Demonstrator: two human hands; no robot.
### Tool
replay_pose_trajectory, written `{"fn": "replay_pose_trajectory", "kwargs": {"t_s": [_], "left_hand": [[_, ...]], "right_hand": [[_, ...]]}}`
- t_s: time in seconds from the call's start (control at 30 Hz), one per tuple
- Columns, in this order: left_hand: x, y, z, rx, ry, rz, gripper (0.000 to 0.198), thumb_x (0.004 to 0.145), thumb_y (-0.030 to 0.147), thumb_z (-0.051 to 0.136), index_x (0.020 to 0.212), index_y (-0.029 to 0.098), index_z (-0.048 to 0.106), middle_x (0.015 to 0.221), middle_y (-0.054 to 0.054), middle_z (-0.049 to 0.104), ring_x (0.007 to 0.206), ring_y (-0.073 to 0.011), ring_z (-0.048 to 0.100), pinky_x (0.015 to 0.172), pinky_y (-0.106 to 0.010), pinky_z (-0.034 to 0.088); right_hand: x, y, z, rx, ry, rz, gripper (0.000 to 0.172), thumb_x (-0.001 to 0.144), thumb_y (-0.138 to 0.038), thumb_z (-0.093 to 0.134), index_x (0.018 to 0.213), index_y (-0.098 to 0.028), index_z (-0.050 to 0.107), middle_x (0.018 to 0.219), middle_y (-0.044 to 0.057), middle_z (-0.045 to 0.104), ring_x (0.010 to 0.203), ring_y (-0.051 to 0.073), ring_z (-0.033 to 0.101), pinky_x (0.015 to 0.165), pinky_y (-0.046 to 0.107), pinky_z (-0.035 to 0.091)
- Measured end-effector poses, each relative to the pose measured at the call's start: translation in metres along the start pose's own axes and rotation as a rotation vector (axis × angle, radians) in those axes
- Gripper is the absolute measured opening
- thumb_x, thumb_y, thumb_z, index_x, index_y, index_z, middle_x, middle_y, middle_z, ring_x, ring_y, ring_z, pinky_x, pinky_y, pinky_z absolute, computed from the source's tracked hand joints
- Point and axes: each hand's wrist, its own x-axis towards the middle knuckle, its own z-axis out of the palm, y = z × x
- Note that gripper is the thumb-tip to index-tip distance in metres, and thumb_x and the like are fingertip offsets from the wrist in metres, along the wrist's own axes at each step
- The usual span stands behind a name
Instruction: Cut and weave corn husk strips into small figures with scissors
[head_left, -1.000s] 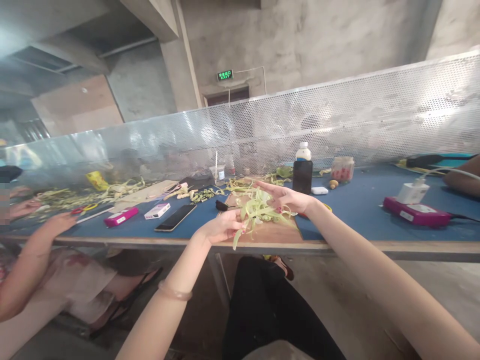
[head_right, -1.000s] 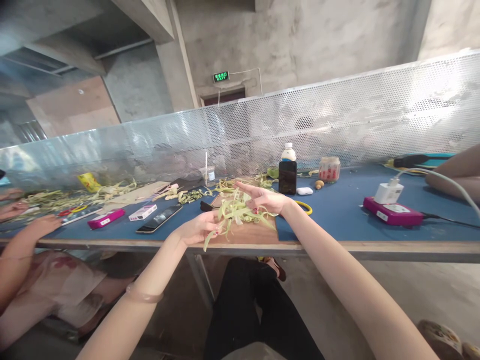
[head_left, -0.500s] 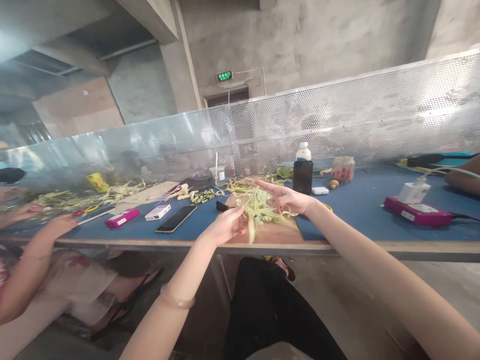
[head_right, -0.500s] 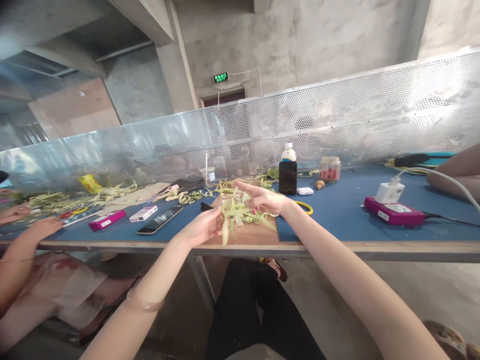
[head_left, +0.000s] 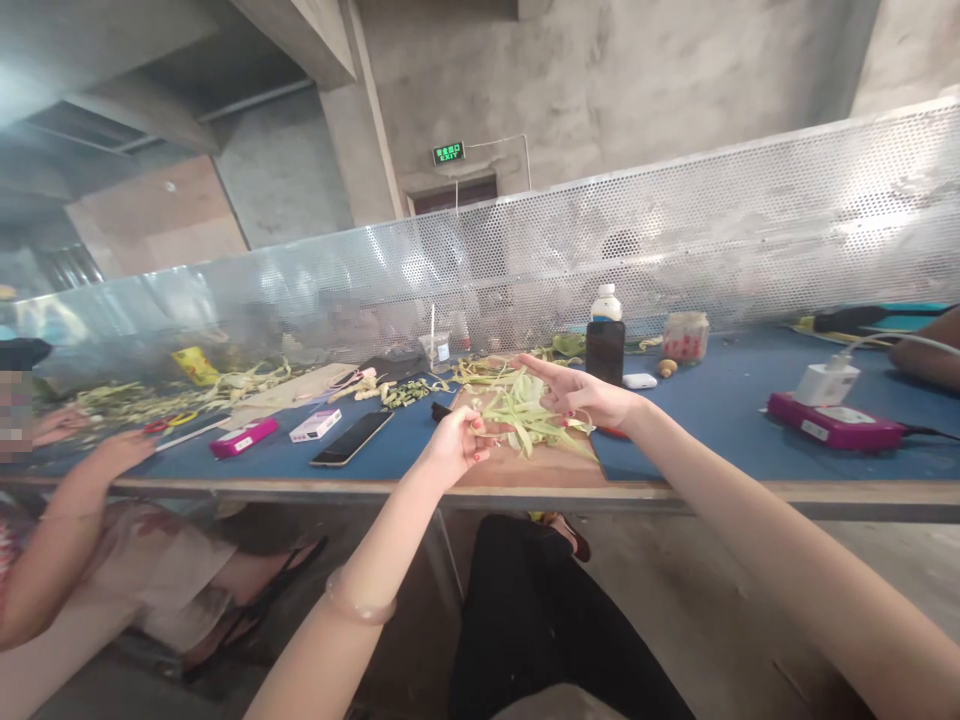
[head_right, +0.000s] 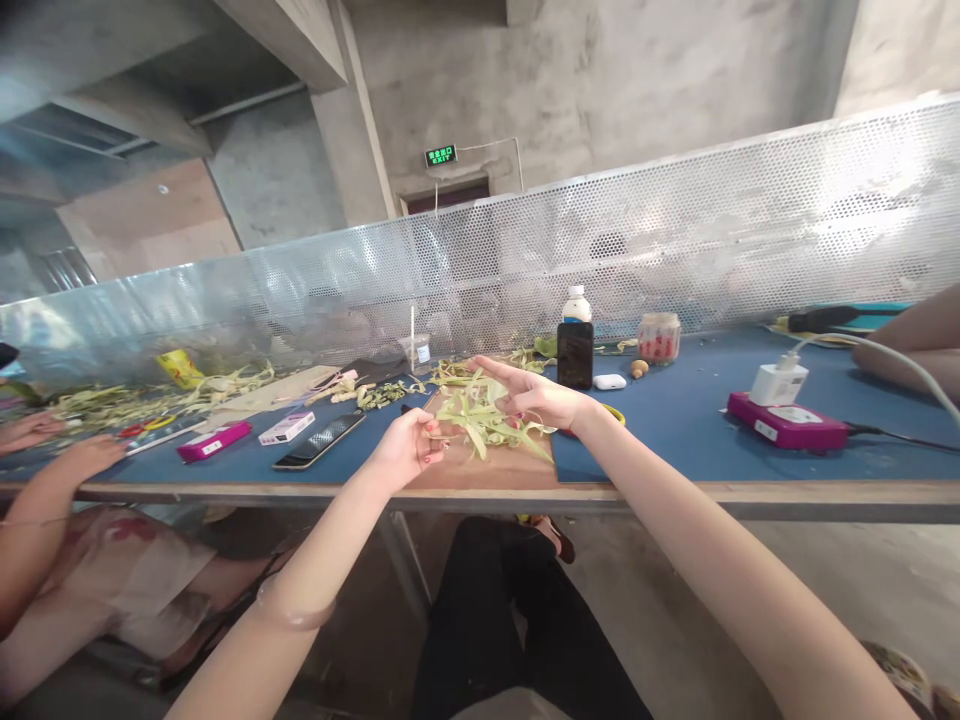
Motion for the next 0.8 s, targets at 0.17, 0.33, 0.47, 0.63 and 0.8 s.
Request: {"fn": "replay_pose_trajectory", "kwargs": {"t_s": [0.17,0.33,0.47,0.63,0.8], "left_hand": [[0.000,-0.001,-0.003,-0.044,-0.085,-0.023,0.017,0.067,0.017,0.047,0.051,0.016,0.041,0.059,-0.009,0.062,0.046,-0.0102,0.052,0.035,-0.017,0.025],[-0.001,-0.008,-0.003,0.008,-0.203,-0.047,0.015,0.069,0.018,0.049,0.081,0.012,0.056,0.075,-0.011,0.067,0.044,-0.0100,0.051,0.036,-0.018,0.026],[-0.003,-0.012,-0.004,0.056,-0.335,-0.054,0.041,0.069,0.022,0.049,0.108,0.013,0.054,0.087,-0.014,0.067,0.045,-0.0119,0.054,0.038,-0.020,0.027],[-0.002,-0.015,-0.001,0.102,-0.414,-0.103,0.054,0.078,0.053,0.042,0.116,0.016,0.052,0.090,-0.013,0.066,0.043,-0.0123,0.054,0.036,-0.021,0.025],[-0.009,-0.016,0.010,0.273,-0.367,-0.030,0.043,0.077,0.046,0.053,0.108,0.016,0.059,0.082,-0.009,0.064,0.046,-0.0095,0.052,0.040,-0.020,0.028]], "right_hand": [[0.000,0.000,-0.002,0.057,-0.024,0.034,0.074,0.067,-0.004,0.051,0.131,-0.038,0.035,0.149,-0.004,0.003,0.054,0.001,0.038,0.045,0.016,0.044],[0.003,0.002,-0.004,0.137,-0.054,0.031,0.074,0.064,-0.002,0.047,0.129,-0.036,0.038,0.149,-0.003,0.005,0.054,0.001,0.038,0.040,0.012,0.039],[0.009,0.002,-0.004,0.192,-0.117,0.050,0.073,0.062,0.000,0.045,0.127,-0.032,0.042,0.148,-0.001,0.014,0.052,0.000,0.039,0.037,0.011,0.034],[0.017,0.003,-0.001,0.162,-0.173,0.118,0.068,0.062,-0.003,0.045,0.125,-0.028,0.046,0.145,0.002,0.026,0.058,0.002,0.049,0.035,0.011,0.032],[0.027,0.008,-0.002,0.056,-0.202,0.234,0.065,0.061,-0.004,0.043,0.123,-0.022,0.050,0.133,0.004,0.045,0.058,0.004,0.054,0.041,0.012,0.040]]}}
